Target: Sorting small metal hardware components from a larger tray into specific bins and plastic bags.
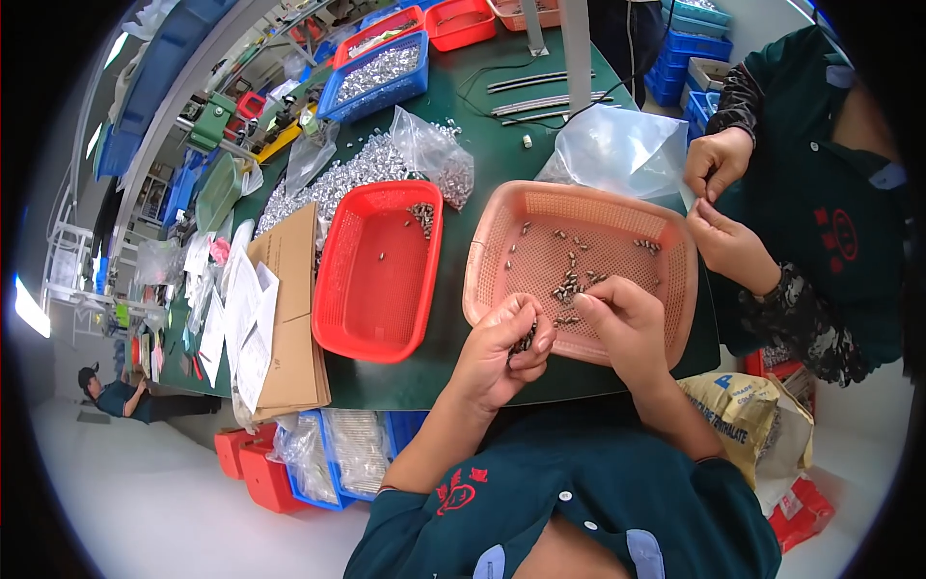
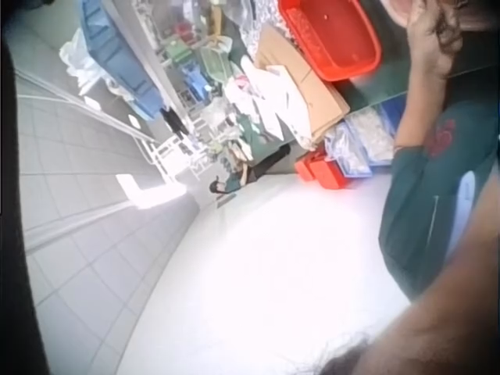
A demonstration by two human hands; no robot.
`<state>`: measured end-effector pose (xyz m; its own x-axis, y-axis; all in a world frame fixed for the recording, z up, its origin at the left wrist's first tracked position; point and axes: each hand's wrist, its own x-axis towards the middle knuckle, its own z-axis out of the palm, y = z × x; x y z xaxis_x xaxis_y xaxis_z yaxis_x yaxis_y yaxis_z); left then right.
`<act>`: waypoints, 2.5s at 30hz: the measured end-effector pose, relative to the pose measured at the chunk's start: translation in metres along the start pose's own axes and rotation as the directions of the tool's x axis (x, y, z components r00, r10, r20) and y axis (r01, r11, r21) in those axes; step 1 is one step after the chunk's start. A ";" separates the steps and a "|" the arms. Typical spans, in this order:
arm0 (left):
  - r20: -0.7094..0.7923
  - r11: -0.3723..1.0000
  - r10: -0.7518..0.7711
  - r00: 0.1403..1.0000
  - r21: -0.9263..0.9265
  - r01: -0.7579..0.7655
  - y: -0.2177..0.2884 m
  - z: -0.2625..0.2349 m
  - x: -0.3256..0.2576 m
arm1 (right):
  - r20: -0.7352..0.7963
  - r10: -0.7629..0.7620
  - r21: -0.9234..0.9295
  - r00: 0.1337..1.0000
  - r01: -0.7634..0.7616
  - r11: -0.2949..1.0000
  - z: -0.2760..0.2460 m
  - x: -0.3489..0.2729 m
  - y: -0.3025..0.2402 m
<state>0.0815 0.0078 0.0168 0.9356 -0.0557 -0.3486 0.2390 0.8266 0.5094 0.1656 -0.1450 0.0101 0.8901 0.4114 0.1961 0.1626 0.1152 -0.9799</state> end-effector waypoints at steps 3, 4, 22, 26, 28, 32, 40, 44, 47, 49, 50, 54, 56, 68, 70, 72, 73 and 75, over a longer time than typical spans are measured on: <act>0.103 0.998 -0.034 0.994 -0.056 0.040 -0.001 -0.004 0.000 | 0.012 0.139 0.198 0.990 -0.138 0.970 0.008 -0.002 -0.003; 0.086 0.998 -0.036 0.996 -0.053 0.041 -0.002 -0.004 0.001 | 0.012 0.140 0.200 0.990 -0.139 0.970 0.008 -0.002 -0.003; 0.015 0.974 -0.084 0.996 0.210 0.079 0.006 0.006 0.002 | 0.125 -0.305 -0.135 0.944 0.320 0.938 0.013 0.002 0.005; -0.058 0.959 0.002 0.998 0.283 0.014 0.009 0.016 -0.002 | 0.142 0.410 0.480 0.901 -0.425 0.767 0.006 0.002 0.017; -0.024 0.967 0.011 1.000 0.253 -0.005 0.010 0.004 -0.001 | 0.312 0.442 0.664 0.841 -0.526 0.532 0.001 0.005 0.015; -0.002 0.995 0.038 0.999 0.090 -0.038 0.008 -0.004 0.001 | -0.069 -0.077 -0.263 0.995 0.056 0.963 -0.001 0.005 0.002; -0.043 0.998 -0.031 0.999 -0.050 0.029 0.000 0.001 0.006 | 0.062 -0.271 -0.227 0.961 0.278 0.934 0.005 -0.001 -0.017; -0.035 0.999 -0.027 0.999 -0.044 0.025 -0.003 0.003 0.006 | 0.084 -0.236 -0.189 0.968 0.248 0.950 0.012 -0.003 -0.013; -0.027 0.999 -0.026 0.999 -0.048 0.024 -0.004 0.001 0.006 | 0.078 -0.233 -0.190 0.969 0.244 0.951 0.013 -0.003 -0.012; -0.036 0.999 -0.014 0.999 -0.036 0.013 -0.006 0.001 0.007 | 0.145 -0.418 -0.326 0.897 0.442 0.836 0.011 -0.003 -0.010; -0.042 1.000 -0.004 0.999 -0.024 0.003 -0.007 0.001 0.007 | 0.144 -0.419 -0.327 0.897 0.442 0.835 0.011 -0.003 -0.013; -0.093 0.998 0.005 0.996 -0.059 -0.011 -0.009 0.004 0.008 | 0.128 -0.558 -0.420 0.820 0.555 0.718 0.011 -0.001 -0.011; -0.029 0.996 0.086 0.996 -0.012 -0.086 -0.008 0.004 0.009 | 0.107 -0.485 -0.359 0.868 0.488 0.796 0.009 -0.001 -0.002; -0.152 0.998 0.031 0.988 0.059 -0.022 -0.001 0.017 0.005 | 0.159 0.454 0.515 0.877 -0.466 0.720 0.004 0.004 0.016; -0.162 0.998 0.015 0.987 0.064 -0.004 0.004 0.016 0.003 | 0.221 0.496 0.577 0.840 -0.523 0.627 0.001 0.006 0.015; -0.179 0.998 0.000 0.984 0.066 0.012 0.006 0.016 0.002 | -0.057 0.159 0.045 0.986 -0.156 0.987 0.000 0.005 0.010; -0.198 0.997 0.007 0.980 0.081 0.009 0.007 0.017 0.001 | -0.069 -0.202 -0.375 0.977 0.162 0.913 -0.002 0.007 0.004; -0.222 0.995 0.022 0.975 0.095 -0.001 0.007 0.014 -0.001 | 0.027 -0.336 -0.576 0.941 0.290 0.764 -0.008 0.010 -0.004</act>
<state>0.0859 0.0060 0.0318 0.8595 0.0885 -0.5034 0.2619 0.7695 0.5825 0.1773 -0.1483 0.0159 0.7716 0.3731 0.5152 0.6275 -0.3137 -0.7126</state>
